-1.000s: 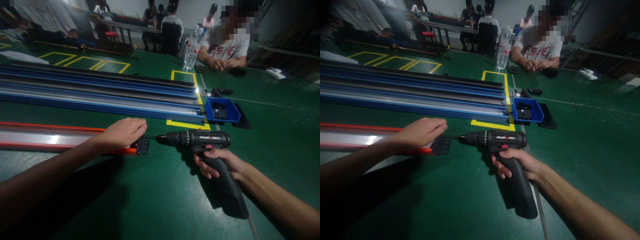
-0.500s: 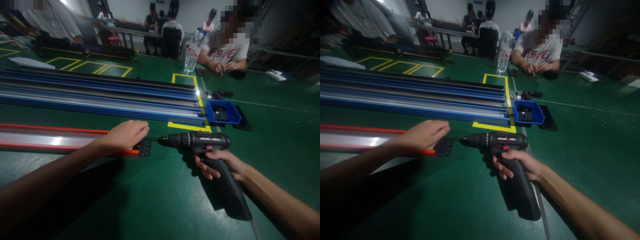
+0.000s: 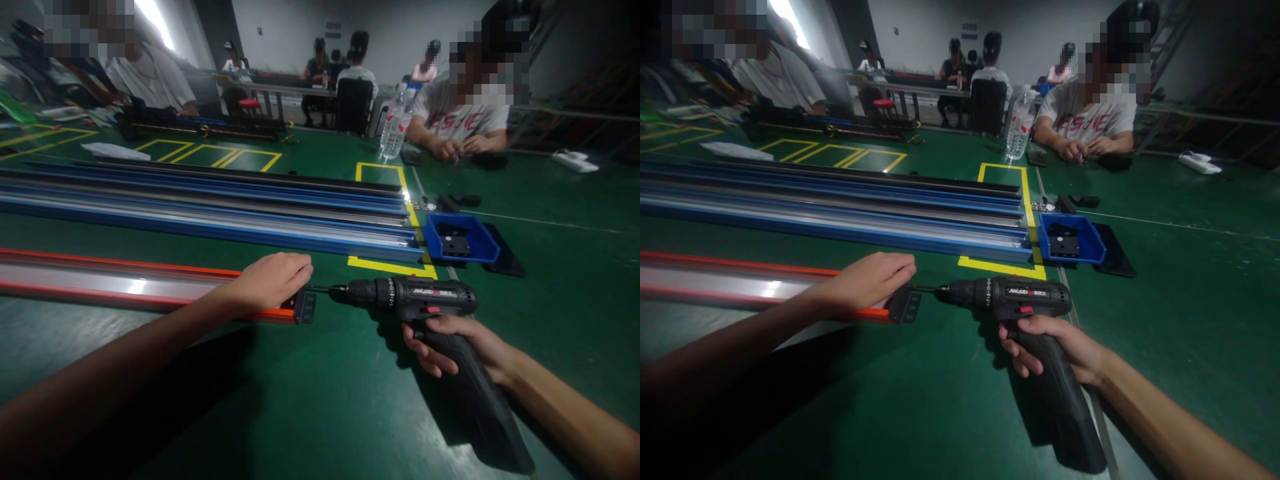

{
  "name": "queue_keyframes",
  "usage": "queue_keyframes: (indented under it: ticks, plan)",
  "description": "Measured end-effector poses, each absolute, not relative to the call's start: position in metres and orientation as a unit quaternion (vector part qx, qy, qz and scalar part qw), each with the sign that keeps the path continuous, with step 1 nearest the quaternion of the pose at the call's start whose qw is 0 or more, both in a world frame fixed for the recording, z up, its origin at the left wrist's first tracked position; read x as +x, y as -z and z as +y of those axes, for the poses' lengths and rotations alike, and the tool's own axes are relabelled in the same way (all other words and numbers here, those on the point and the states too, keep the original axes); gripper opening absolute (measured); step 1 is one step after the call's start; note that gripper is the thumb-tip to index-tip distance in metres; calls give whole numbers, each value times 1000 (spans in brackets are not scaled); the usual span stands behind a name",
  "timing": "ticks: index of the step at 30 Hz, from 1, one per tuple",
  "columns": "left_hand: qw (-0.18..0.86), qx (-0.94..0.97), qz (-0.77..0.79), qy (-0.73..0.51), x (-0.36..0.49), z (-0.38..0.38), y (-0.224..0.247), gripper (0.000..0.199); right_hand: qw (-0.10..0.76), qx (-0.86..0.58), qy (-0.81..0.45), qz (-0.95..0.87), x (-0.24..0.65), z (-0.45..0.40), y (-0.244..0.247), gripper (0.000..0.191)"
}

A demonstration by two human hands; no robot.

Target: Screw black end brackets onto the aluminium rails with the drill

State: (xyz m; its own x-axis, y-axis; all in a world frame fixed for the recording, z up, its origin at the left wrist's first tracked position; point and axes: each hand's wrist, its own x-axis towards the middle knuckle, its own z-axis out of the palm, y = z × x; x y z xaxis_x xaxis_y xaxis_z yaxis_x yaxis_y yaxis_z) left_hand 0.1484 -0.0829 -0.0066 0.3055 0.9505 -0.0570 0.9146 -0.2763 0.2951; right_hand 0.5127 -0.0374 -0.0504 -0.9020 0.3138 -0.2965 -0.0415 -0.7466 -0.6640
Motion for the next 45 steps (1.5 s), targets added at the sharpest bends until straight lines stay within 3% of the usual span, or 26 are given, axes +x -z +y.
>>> queue_keyframes:
  ticks: [45]
  plan:
    - [107, 811, 568, -84, 148, -83, 10, 36, 104, -221, -911, -331, 511, -39, 45, 29]
